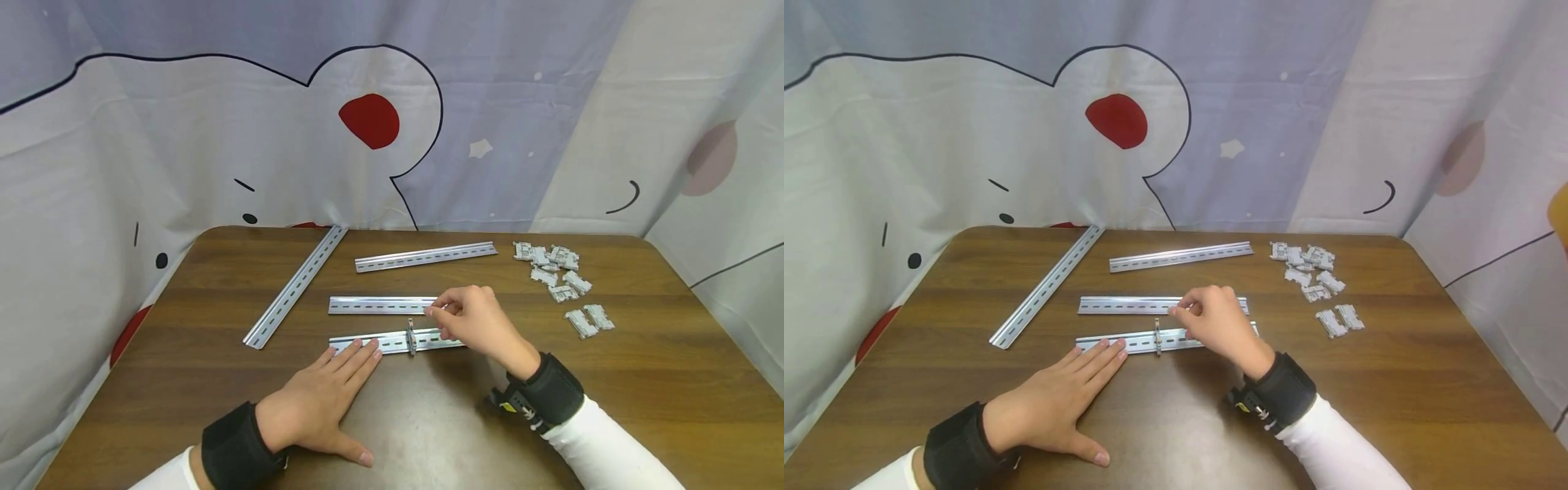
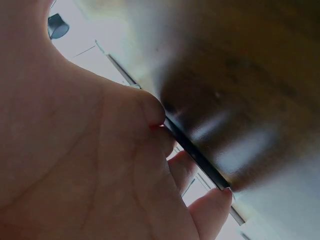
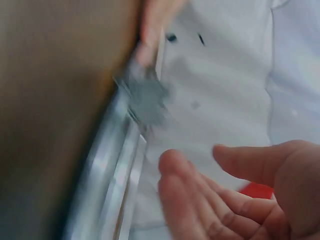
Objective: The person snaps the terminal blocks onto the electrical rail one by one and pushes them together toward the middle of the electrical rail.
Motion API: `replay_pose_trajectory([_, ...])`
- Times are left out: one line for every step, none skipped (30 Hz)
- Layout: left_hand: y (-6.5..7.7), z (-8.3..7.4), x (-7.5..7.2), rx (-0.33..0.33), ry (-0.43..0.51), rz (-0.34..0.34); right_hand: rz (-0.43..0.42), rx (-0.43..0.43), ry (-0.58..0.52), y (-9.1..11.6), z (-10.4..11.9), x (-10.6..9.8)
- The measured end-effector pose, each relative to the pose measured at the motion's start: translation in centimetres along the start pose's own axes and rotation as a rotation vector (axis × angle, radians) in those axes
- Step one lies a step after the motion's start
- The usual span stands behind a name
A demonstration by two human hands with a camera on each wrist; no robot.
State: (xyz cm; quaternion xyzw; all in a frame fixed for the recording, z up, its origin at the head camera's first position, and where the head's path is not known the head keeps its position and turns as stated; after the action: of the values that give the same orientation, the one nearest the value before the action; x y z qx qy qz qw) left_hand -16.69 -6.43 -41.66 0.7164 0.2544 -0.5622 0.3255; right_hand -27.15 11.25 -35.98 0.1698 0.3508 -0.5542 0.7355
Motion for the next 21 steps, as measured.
replay_pose_trajectory([0.0,0.1,0.2,0.005,-0.005,-0.009,-0.019,-0.01,0.029,0.0,0.1,-0.9])
replay_pose_trajectory([-0.1,0.1,0.3,0.008,-0.011,-0.016,-0.03,-0.015,0.059,0.1,0.1,-1.9])
replay_pose_trajectory([0.0,0.1,0.3,0.009,-0.01,-0.016,-0.04,-0.015,0.077,0.1,0.0,-2.8])
replay_pose_trajectory([0.0,0.1,0.3,0.009,-0.007,-0.016,-0.053,-0.013,0.095,0.2,-0.1,-3.8])
replay_pose_trajectory([0.0,0.1,0.3,0.008,-0.005,-0.015,-0.067,-0.006,0.112,0.3,-0.2,-4.8])
replay_pose_trajectory([0.0,0.1,0.2,0.004,-0.002,-0.007,-0.083,-0.003,0.138,0.4,-0.3,-5.8])
replay_pose_trajectory([-0.1,0.1,0.2,0.004,-0.003,-0.007,-0.099,0.002,0.164,0.6,-0.5,-6.9])
replay_pose_trajectory([0.0,0.0,0.0,0.0,0.004,0.001,-0.113,0.015,0.185,0.8,-0.7,-7.9])
replay_pose_trajectory([0.0,0.0,0.0,-0.002,0.01,0.006,-0.134,0.022,0.205,1.0,-0.9,-9.0])
replay_pose_trajectory([0.0,0.0,-0.1,-0.001,0.009,0.005,-0.157,0.028,0.228,1.2,-1.0,-10.0])
replay_pose_trajectory([0.0,0.0,-0.1,0.001,0.01,0.002,-0.174,0.036,0.245,1.4,-1.3,-10.9])
replay_pose_trajectory([-0.1,0.0,-0.1,0.002,0.011,0.0,-0.189,0.043,0.258,1.6,-1.5,-11.8])
replay_pose_trajectory([0.0,0.0,-0.1,0.004,0.013,-0.002,-0.204,0.053,0.264,1.8,-1.7,-12.7])
replay_pose_trajectory([0.0,-0.1,-0.1,0.009,0.017,-0.002,-0.222,0.059,0.277,2.0,-1.9,-13.4])
replay_pose_trajectory([0.0,-0.1,-0.1,0.009,0.02,-0.002,-0.236,0.065,0.289,2.2,-2.2,-14.2])
replay_pose_trajectory([0.0,-0.1,-0.1,0.008,0.025,-0.001,-0.247,0.078,0.299,2.3,-2.5,-14.8])
replay_pose_trajectory([0.0,0.0,-0.1,0.009,0.029,-0.002,-0.256,0.087,0.308,2.5,-2.8,-15.4])
replay_pose_trajectory([0.0,0.0,-0.1,0.008,0.031,-0.001,-0.269,0.092,0.325,2.7,-3.1,-16.0])
replay_pose_trajectory([0.0,0.0,-0.1,0.008,0.033,-0.002,-0.282,0.103,0.344,2.8,-3.5,-16.6])
replay_pose_trajectory([0.0,0.1,0.0,0.007,0.033,-0.003,-0.288,0.114,0.359,3.0,-3.8,-17.1])
replay_pose_trajectory([0.0,0.1,0.0,0.004,0.033,-0.006,-0.288,0.124,0.373,3.1,-4.2,-17.6])
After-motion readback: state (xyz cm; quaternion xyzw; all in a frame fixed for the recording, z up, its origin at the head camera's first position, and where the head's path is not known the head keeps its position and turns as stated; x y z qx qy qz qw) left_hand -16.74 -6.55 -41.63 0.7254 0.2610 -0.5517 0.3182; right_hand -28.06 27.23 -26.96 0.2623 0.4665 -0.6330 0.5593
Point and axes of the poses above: each hand's wrist, its own y-axis away from the middle knuckle, its own x-axis out of the palm, z = x × y, the point moved 9 cm from there along -y, towards the middle knuckle, and after that the axes turned 2 degrees about -z, right-handed, at the moved point
